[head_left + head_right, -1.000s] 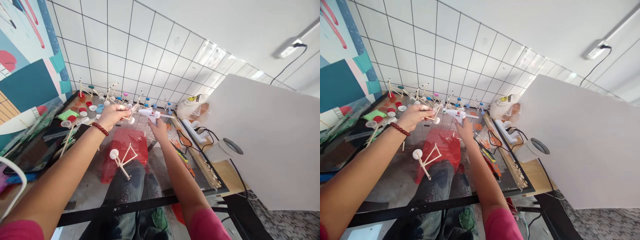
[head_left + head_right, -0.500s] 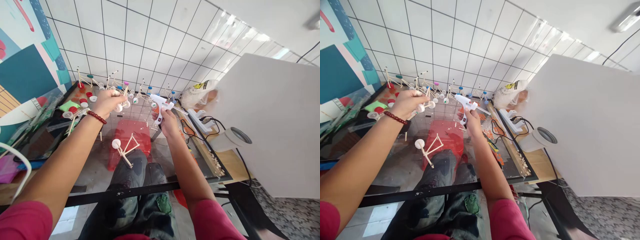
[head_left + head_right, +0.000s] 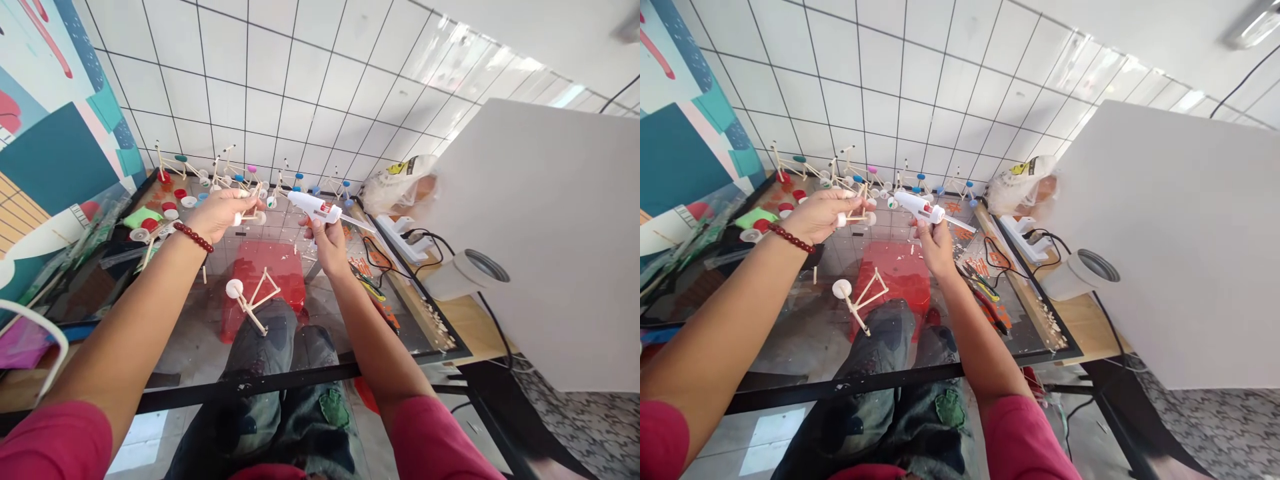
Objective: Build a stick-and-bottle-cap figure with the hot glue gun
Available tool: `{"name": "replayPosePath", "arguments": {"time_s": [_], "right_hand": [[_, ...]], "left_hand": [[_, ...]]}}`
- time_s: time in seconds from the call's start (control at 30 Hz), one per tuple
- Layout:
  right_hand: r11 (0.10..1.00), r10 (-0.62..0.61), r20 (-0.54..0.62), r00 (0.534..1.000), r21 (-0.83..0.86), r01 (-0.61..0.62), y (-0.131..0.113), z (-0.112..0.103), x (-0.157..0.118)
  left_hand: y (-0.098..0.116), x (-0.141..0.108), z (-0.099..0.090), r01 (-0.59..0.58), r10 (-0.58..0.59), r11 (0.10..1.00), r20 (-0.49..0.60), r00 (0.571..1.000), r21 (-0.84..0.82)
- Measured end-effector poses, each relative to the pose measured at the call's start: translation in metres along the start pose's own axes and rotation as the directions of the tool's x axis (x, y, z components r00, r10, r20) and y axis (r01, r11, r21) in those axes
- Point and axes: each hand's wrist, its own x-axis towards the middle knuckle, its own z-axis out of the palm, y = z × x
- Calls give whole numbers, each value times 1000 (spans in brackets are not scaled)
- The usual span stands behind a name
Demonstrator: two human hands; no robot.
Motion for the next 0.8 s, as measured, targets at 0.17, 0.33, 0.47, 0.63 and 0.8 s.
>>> {"name": "replayPosePath", "arguments": {"time_s": [0.17, 0.33, 0.47, 0.63, 0.8], "right_hand": [[997, -70, 47, 996, -37, 72, -4, 3, -6], [984, -115, 55, 992, -130, 122, -11, 3, -9], [971, -148, 33, 988, -187, 152, -14, 3, -8], [961, -164, 34, 986, -218, 167, -13, 2, -7], [953, -172, 12, 985, -252, 170, -14, 1, -7]], "left_hand": [[0, -2, 3, 50, -51, 997, 24, 998, 54], [2, -5, 8, 102, -107, 991, 48, 993, 83], [3, -7, 11, 101, -107, 991, 71, 992, 90], [2, -6, 11, 84, -99, 988, 114, 989, 132], [2, -6, 11, 94, -105, 989, 92, 990, 111]]}}
